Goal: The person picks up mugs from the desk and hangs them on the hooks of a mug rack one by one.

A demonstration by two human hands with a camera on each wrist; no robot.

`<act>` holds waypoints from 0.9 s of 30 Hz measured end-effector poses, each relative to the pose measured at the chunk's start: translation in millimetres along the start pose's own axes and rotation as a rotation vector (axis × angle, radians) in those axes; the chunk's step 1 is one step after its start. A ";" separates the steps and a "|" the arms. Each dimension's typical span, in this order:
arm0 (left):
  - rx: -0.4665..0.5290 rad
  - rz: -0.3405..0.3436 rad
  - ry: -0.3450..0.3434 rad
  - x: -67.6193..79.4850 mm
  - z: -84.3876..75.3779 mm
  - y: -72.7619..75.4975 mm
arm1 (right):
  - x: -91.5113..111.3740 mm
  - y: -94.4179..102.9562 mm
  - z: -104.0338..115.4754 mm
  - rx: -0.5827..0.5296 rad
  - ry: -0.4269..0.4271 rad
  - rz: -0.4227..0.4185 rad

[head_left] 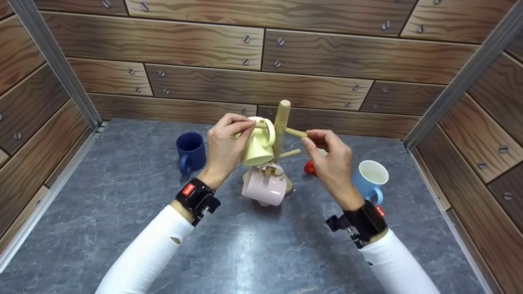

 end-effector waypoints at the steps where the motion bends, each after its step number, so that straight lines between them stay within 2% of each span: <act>1: 0.000 -0.005 0.004 -0.5 0.6 0.0 | 0.8 0.0 1.2 -0.002 0.011 0.001; 13: -0.044 0.024 0.050 -7.7 2.2 -4.2 | 10.0 0.1 11.5 -0.007 0.094 -0.006; 27: -0.073 0.113 0.113 -17.9 4.2 -9.9 | 18.8 -6.6 30.0 -0.065 0.214 0.021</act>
Point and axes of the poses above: each hand's wrist, its own x-axis away from the middle knuckle, its own y-axis out of the back of the hand, z = x × y, the point moved 4 cm from there along -x, towards the middle knuckle, and after that the axes turned 4 degrees about x, right-handed, at the moved point
